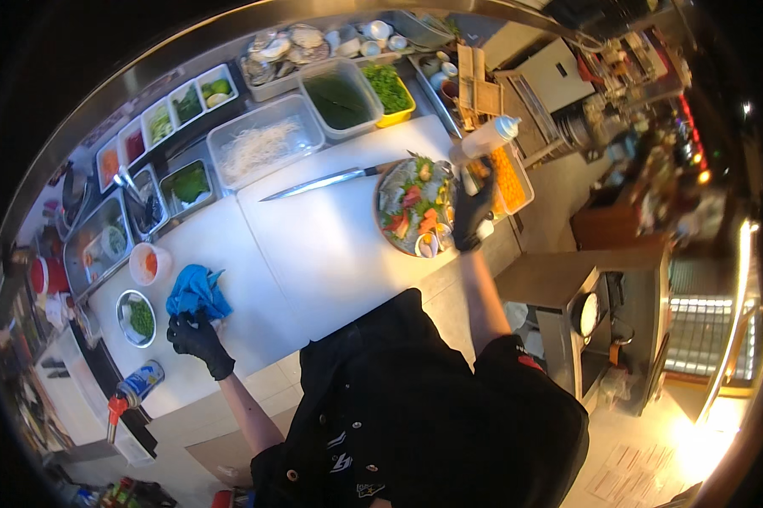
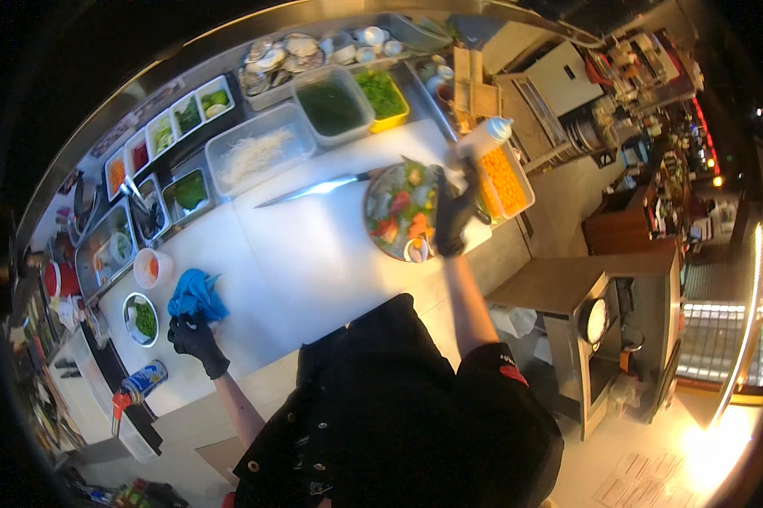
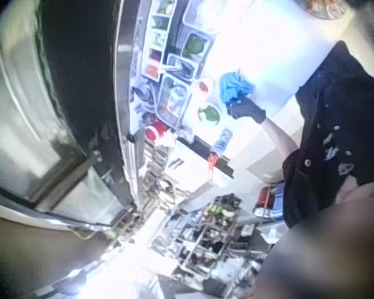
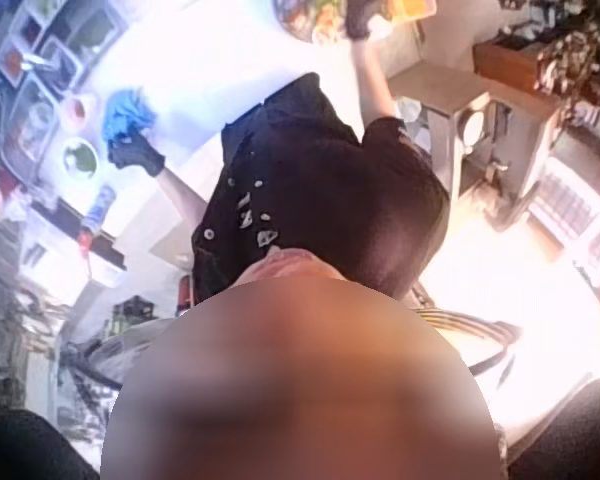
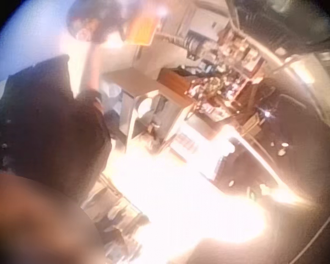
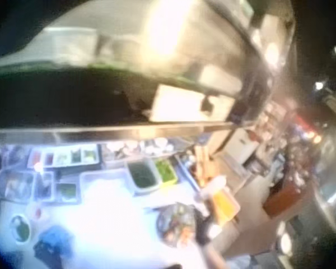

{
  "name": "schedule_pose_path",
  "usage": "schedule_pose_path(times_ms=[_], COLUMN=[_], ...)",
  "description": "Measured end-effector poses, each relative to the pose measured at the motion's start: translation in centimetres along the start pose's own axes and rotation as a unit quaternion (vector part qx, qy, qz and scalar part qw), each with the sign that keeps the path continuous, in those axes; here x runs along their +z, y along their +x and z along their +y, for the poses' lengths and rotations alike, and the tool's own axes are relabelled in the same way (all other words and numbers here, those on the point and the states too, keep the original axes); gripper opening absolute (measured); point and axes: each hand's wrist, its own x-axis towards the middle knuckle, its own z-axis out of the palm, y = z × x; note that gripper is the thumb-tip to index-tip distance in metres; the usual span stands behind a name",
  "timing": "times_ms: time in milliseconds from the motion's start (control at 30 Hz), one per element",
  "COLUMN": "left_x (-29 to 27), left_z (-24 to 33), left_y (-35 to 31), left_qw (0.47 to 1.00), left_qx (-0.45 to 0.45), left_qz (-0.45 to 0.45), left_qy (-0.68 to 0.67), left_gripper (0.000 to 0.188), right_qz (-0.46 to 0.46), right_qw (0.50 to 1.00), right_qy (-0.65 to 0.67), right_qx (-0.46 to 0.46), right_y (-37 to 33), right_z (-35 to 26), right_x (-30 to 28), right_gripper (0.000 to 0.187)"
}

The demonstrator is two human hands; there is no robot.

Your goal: The person assembles a sashimi platter by arranging shiso leaves, sliced fish, and shellfish on a bed of ice. They add garnishes including fish roe and chopped green onions, then place a wasabi dollop on the finished platter.

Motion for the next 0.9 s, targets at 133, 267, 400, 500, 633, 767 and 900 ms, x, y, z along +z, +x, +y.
schedule_pose_path(times_ms=[133,267,400,500,633,767,900], left_x=[0.5,0.9,0.7,0.2,0.9,2.2,3.9], left_z=[2.8,8.1,14.4,18.4,20.9,20.8,20.1], left_y=[-1.5,-7.1,-14.7,-18.0,-19.9,-19.7,-18.5], left_qw=[0.992,0.971,0.980,0.978,0.981,0.979,0.981], left_qx=[0.008,0.082,0.081,0.102,0.084,0.088,0.119], left_qz=[0.124,0.211,0.116,0.088,0.044,0.045,0.060], left_qy=[-0.014,-0.079,-0.140,-0.159,-0.170,-0.179,-0.138], left_gripper=[0.051,0.064,0.065,0.067,0.068,0.066,0.060], right_qz=[0.099,0.017,-0.003,-0.031,0.026,-0.061,-0.154], right_qw=[0.985,0.995,0.992,0.984,0.962,0.913,0.879], right_qy=[-0.114,0.015,0.053,0.139,0.259,0.385,0.397], right_qx=[-0.083,-0.097,-0.117,-0.104,-0.082,0.118,0.214], right_y=[11.6,15.0,16.8,18.9,22.3,20.8,12.1], right_z=[7.2,13.7,17.9,19.5,20.2,18.5,14.7], right_x=[-3.1,0.0,0.6,0.9,-1.9,-10.6,-16.9], right_gripper=[0.095,0.099,0.095,0.099,0.096,0.081,0.072])
